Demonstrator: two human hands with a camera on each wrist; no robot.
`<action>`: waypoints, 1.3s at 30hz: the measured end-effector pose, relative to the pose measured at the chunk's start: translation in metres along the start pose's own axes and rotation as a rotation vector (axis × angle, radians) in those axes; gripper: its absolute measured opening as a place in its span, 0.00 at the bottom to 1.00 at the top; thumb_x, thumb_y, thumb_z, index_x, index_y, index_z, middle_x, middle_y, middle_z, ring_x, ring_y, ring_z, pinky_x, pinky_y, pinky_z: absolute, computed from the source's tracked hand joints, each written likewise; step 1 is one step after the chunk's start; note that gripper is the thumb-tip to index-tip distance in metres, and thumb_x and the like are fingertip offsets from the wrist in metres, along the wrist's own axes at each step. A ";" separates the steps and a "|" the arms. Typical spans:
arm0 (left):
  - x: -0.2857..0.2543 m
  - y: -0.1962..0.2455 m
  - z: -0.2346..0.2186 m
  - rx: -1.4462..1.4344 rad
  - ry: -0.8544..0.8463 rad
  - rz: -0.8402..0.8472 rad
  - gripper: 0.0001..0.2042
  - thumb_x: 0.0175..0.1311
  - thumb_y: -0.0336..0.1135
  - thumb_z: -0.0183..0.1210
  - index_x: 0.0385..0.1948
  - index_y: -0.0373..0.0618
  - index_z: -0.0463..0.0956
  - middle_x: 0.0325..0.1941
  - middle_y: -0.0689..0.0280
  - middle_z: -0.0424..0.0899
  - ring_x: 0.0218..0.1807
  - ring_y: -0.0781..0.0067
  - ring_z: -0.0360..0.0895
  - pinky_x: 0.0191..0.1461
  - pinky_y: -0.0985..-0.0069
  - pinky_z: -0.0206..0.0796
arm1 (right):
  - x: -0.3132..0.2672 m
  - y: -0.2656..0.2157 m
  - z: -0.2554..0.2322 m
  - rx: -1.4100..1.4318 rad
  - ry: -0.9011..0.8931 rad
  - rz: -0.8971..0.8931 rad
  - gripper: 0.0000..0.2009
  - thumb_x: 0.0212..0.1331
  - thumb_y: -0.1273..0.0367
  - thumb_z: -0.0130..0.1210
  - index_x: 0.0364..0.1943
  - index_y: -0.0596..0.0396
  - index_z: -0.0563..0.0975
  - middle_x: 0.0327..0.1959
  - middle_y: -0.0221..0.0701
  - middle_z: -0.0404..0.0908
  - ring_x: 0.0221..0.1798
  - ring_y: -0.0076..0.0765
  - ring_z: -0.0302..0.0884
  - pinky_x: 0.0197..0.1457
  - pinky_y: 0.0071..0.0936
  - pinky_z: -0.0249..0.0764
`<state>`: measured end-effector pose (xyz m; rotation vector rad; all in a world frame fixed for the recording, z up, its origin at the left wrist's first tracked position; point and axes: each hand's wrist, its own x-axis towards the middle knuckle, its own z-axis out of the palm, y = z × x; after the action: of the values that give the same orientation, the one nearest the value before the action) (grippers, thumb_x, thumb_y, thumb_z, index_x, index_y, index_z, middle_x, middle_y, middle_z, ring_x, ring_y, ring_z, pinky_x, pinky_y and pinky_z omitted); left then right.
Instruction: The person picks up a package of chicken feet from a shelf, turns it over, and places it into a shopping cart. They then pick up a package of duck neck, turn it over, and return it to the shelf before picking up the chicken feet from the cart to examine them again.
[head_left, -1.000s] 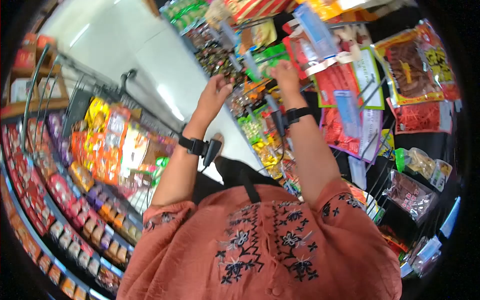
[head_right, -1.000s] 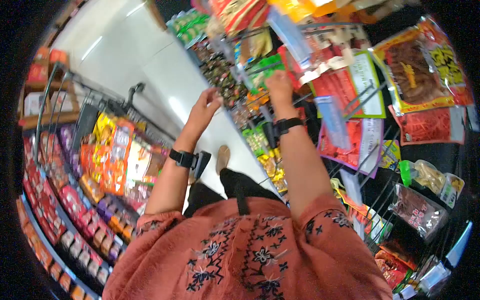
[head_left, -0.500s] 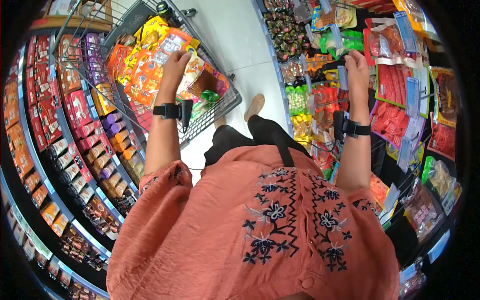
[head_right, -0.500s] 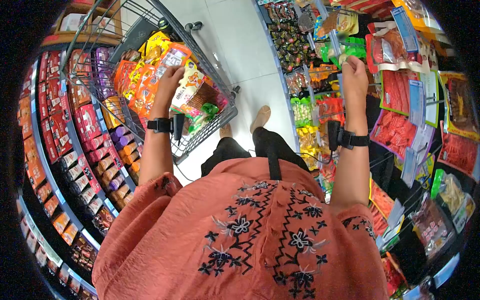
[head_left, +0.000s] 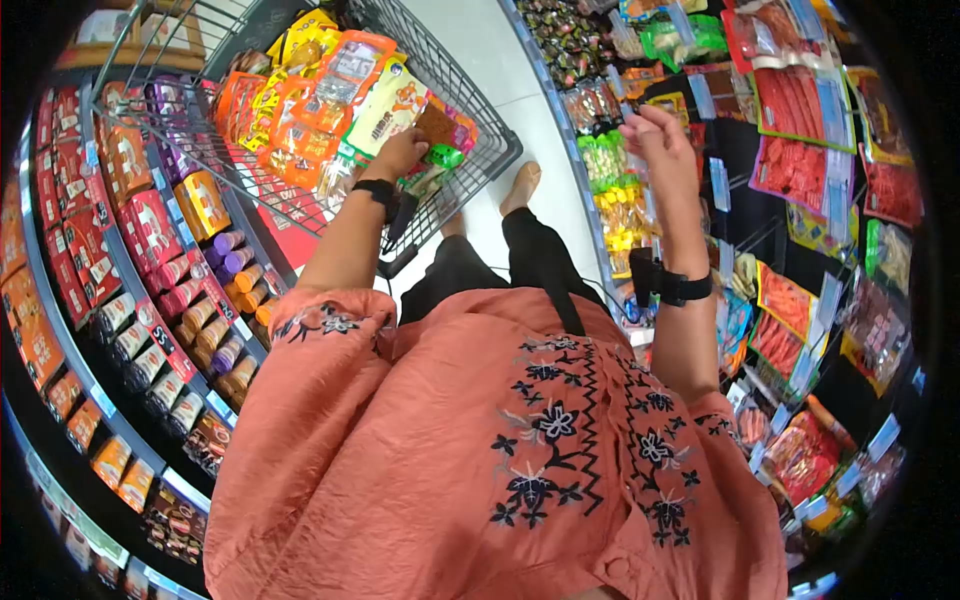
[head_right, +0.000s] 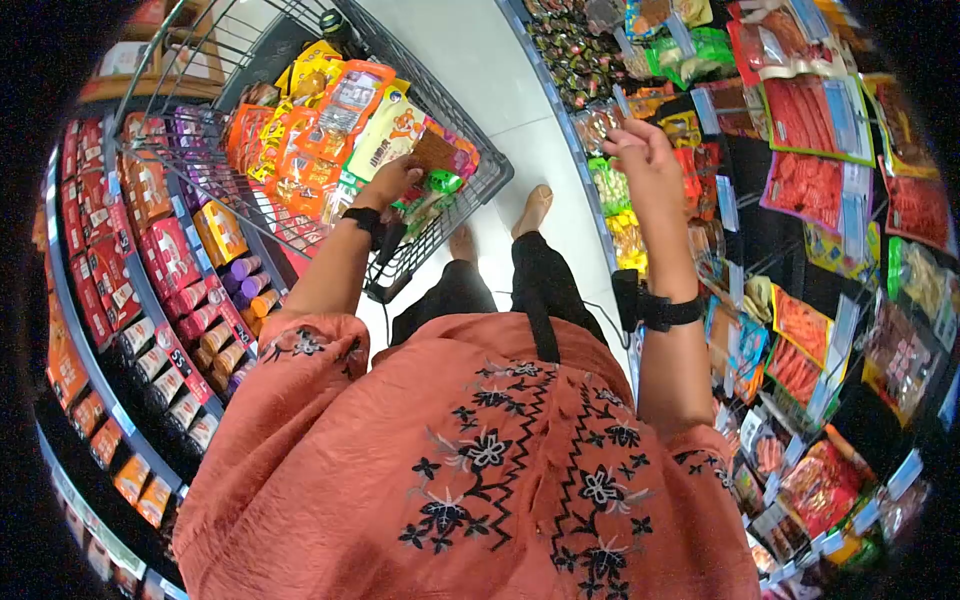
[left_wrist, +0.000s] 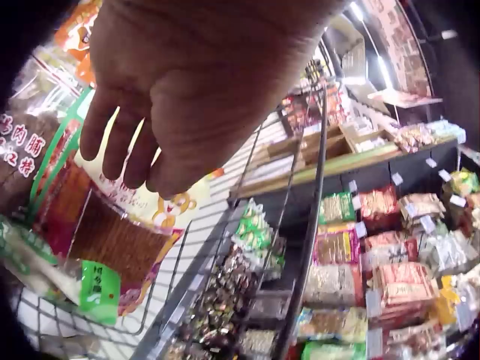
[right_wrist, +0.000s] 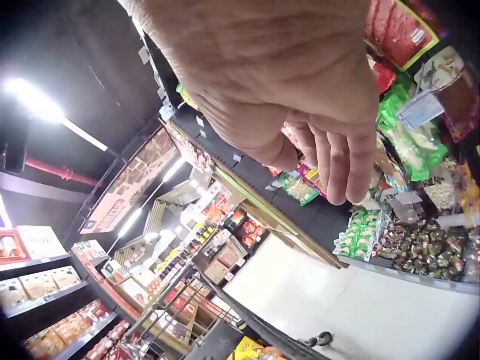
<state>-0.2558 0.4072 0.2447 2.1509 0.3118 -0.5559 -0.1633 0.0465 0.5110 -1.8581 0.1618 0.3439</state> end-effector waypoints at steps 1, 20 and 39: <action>0.005 -0.002 0.008 0.018 -0.024 0.053 0.18 0.63 0.37 0.58 0.52 0.39 0.78 0.50 0.51 0.84 0.55 0.51 0.79 0.60 0.64 0.69 | -0.011 0.002 0.006 0.010 -0.008 0.001 0.18 0.68 0.69 0.49 0.57 0.65 0.69 0.51 0.41 0.81 0.51 0.34 0.82 0.52 0.26 0.76; 0.030 -0.033 0.062 0.230 -0.182 -0.067 0.15 0.56 0.39 0.60 0.43 0.43 0.79 0.41 0.52 0.85 0.47 0.51 0.82 0.53 0.62 0.71 | -0.097 0.024 -0.013 0.032 0.041 0.161 0.17 0.69 0.69 0.48 0.56 0.64 0.71 0.49 0.42 0.82 0.47 0.34 0.83 0.49 0.26 0.78; -0.177 0.170 -0.147 -0.983 0.093 0.094 0.08 0.71 0.35 0.52 0.45 0.42 0.71 0.39 0.64 0.82 0.37 0.72 0.82 0.43 0.73 0.79 | -0.093 -0.033 0.089 0.067 -0.576 -0.013 0.20 0.69 0.63 0.50 0.58 0.61 0.72 0.53 0.37 0.81 0.53 0.28 0.79 0.54 0.25 0.74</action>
<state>-0.2993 0.4216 0.5270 1.2263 0.4210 -0.1705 -0.2553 0.1350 0.5454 -1.6239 -0.2298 0.8358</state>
